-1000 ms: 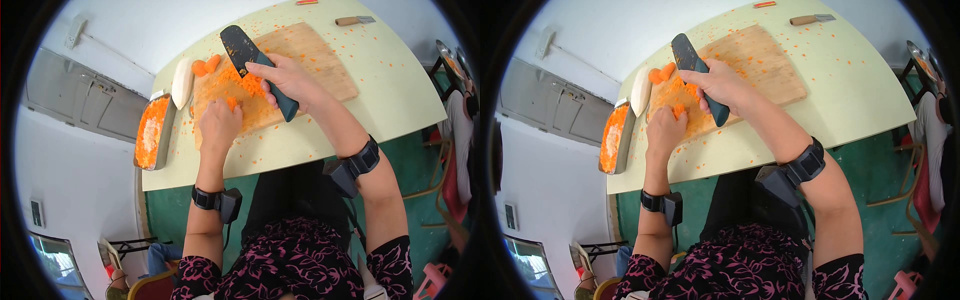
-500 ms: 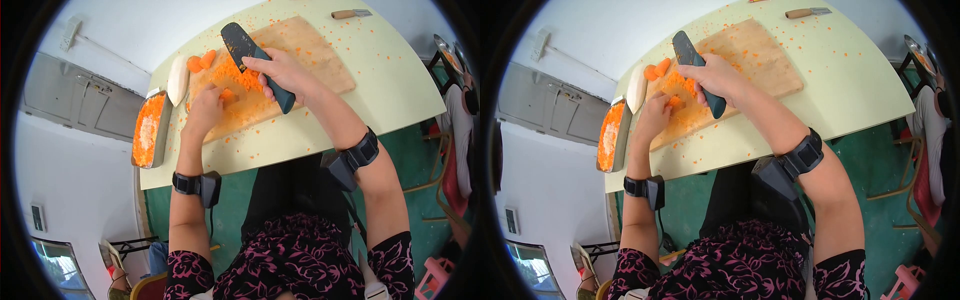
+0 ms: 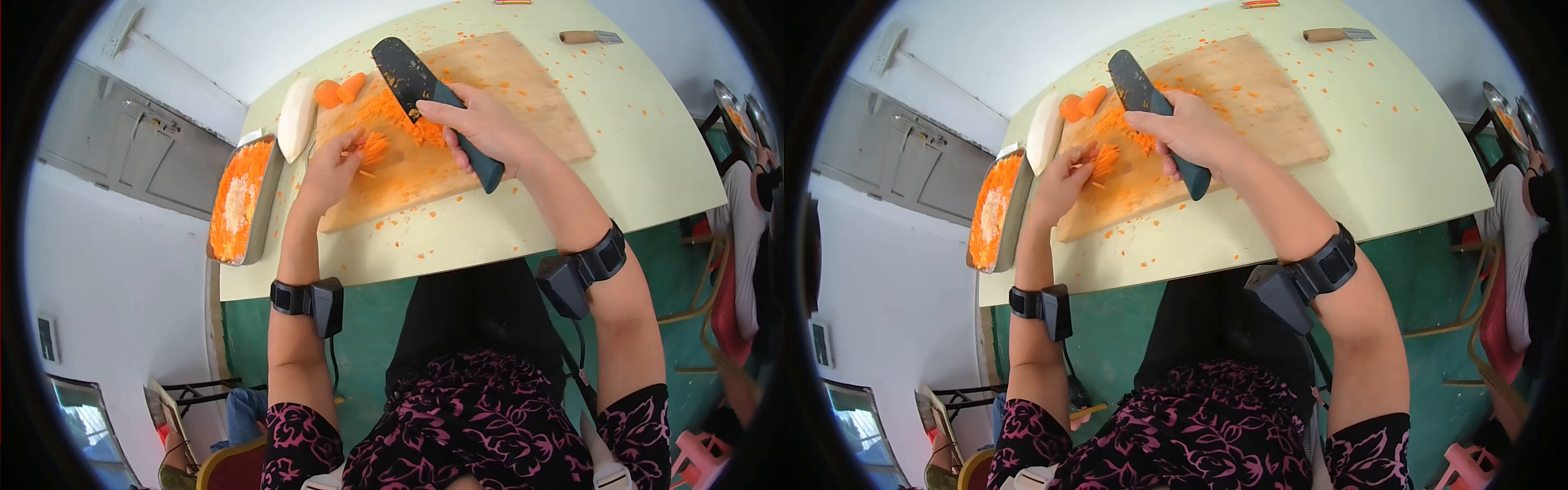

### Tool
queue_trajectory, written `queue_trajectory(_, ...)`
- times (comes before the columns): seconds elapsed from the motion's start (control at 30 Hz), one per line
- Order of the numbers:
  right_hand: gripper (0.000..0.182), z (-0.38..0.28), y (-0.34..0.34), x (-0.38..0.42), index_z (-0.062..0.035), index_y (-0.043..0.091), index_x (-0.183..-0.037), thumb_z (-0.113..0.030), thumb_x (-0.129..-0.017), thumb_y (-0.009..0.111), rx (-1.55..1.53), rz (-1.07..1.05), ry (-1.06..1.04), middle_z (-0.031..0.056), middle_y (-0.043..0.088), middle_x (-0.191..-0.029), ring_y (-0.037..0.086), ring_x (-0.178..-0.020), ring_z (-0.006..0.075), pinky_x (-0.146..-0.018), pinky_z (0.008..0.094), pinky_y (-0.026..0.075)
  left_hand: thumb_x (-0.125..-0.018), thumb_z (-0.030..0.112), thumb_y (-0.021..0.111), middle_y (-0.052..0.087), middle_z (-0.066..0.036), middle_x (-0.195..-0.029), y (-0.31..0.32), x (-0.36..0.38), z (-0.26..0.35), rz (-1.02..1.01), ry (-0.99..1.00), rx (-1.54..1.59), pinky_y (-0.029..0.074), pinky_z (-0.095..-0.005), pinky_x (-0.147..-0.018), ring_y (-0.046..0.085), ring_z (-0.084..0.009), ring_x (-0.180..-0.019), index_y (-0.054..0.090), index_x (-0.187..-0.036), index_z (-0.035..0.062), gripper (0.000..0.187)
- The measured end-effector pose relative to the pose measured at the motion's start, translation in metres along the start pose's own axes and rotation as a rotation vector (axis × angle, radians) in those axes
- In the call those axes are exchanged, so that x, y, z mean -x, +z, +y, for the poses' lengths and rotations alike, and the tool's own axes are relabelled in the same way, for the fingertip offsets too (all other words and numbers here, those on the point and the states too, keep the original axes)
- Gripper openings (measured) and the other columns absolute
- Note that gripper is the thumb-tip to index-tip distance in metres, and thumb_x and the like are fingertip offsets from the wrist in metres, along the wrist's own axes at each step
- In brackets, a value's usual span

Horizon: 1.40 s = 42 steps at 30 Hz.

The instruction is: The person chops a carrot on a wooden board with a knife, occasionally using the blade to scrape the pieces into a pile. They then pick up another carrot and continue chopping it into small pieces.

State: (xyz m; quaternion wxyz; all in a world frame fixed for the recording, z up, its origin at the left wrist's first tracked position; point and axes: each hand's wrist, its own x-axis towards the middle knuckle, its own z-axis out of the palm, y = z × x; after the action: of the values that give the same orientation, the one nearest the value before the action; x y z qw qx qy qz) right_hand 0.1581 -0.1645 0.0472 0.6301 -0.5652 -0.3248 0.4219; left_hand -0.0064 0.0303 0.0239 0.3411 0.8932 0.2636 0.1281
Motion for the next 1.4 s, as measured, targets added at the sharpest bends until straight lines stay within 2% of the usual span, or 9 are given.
queue_trajectory(0.17,0.034,-0.007,0.000,0.006,-0.0042,0.050,-0.097,-0.034,-0.086,0.063,0.028,0.019,0.006,0.0001,0.047,-0.060,0.047,-0.039,0.0083,-0.036,0.0240,0.040,-0.080,0.003,0.062,0.057,-0.012,-0.123,-0.018,0.012,0.013,-0.013,0.197,-0.158,0.041,-0.0326,-0.096,0.052,-0.0264,-0.115,0.055,-0.121,0.0019,0.042)
queue_trajectory(0.27,0.035,-0.007,-0.001,0.005,-0.0032,0.051,-0.097,-0.034,-0.086,0.063,0.027,0.011,-0.011,0.0011,0.047,-0.060,0.048,-0.040,0.0091,-0.036,0.0249,0.041,-0.076,0.003,0.066,0.053,-0.011,-0.126,-0.020,0.020,0.006,-0.005,0.377,-0.284,0.042,-0.0346,-0.096,0.048,-0.0272,-0.118,0.057,-0.116,0.0020,0.042)
queue_trajectory(0.47,0.034,-0.005,0.001,0.005,-0.0033,0.051,-0.097,-0.033,-0.086,0.063,0.026,0.026,-0.002,0.0011,0.047,-0.060,0.047,-0.039,0.0091,-0.036,0.0247,0.040,-0.075,0.003,0.068,0.053,-0.012,-0.124,-0.011,0.020,0.010,0.099,0.492,-0.483,0.042,-0.0360,-0.095,0.050,-0.0293,-0.116,0.058,-0.110,0.0033,0.037)
queue_trajectory(0.6,0.035,-0.004,0.001,0.004,-0.0060,0.051,-0.101,-0.036,-0.088,0.062,0.027,0.018,-0.001,-0.0026,0.046,-0.060,0.046,-0.038,0.0056,-0.033,0.0212,0.039,-0.077,0.006,0.067,0.052,-0.013,-0.123,0.003,0.008,0.009,0.161,0.419,-0.394,0.044,-0.0359,-0.092,0.051,-0.0303,-0.113,0.056,-0.114,0.0032,0.039)
queue_trajectory(0.77,0.035,-0.004,-0.001,0.004,-0.0039,0.052,-0.100,-0.034,-0.087,0.062,0.034,0.021,-0.014,0.0000,0.047,-0.059,0.047,-0.039,0.0082,-0.035,0.0237,0.040,-0.079,0.011,0.067,0.054,-0.012,-0.120,0.001,0.010,0.012,0.127,0.298,-0.228,0.044,-0.0335,-0.090,0.053,-0.0281,-0.109,0.055,-0.117,0.0006,0.041)
queue_trajectory(0.97,0.036,-0.002,0.001,0.002,-0.0046,0.051,-0.103,-0.035,-0.087,0.063,0.050,0.004,-0.003,-0.0013,0.046,-0.060,0.046,-0.039,0.0071,-0.035,0.0228,0.039,-0.080,0.009,0.068,0.056,-0.008,-0.118,-0.022,0.027,-0.006,0.116,0.176,-0.234,0.045,-0.0291,-0.086,0.056,-0.0166,-0.104,0.061,-0.113,0.0004,0.035)
queue_trajectory(1.17,0.035,-0.001,0.001,0.003,-0.0055,0.051,-0.101,-0.036,-0.087,0.062,0.059,0.025,-0.001,-0.0025,0.045,-0.060,0.045,-0.038,0.0059,-0.034,0.0213,0.038,-0.079,0.003,0.068,0.064,-0.006,-0.091,-0.016,0.022,-0.001,0.111,-0.007,-0.264,0.048,-0.0214,-0.069,0.058,-0.0097,-0.078,0.063,-0.104,-0.0051,0.027)
queue_trajectory(1.27,0.035,-0.001,0.000,0.002,-0.0058,0.050,-0.099,-0.036,-0.087,0.062,0.071,0.049,-0.013,-0.0025,0.045,-0.060,0.045,-0.038,0.0059,-0.034,0.0211,0.038,-0.080,-0.001,0.065,0.063,-0.003,-0.081,-0.012,0.015,-0.015,0.168,0.028,-0.111,0.049,-0.0214,-0.067,0.058,-0.0089,-0.071,0.063,-0.103,-0.0050,0.023)
queue_trajectory(1.4,0.035,0.000,0.000,0.001,-0.0055,0.051,-0.100,-0.037,-0.088,0.062,0.077,0.043,-0.012,-0.0026,0.046,-0.060,0.045,-0.038,0.0058,-0.034,0.0210,0.039,-0.081,-0.004,0.061,0.064,-0.004,-0.083,-0.016,0.016,-0.014,0.135,-0.001,-0.086,0.050,-0.0220,-0.067,0.058,-0.0087,-0.071,0.063,-0.103,-0.0049,0.021)
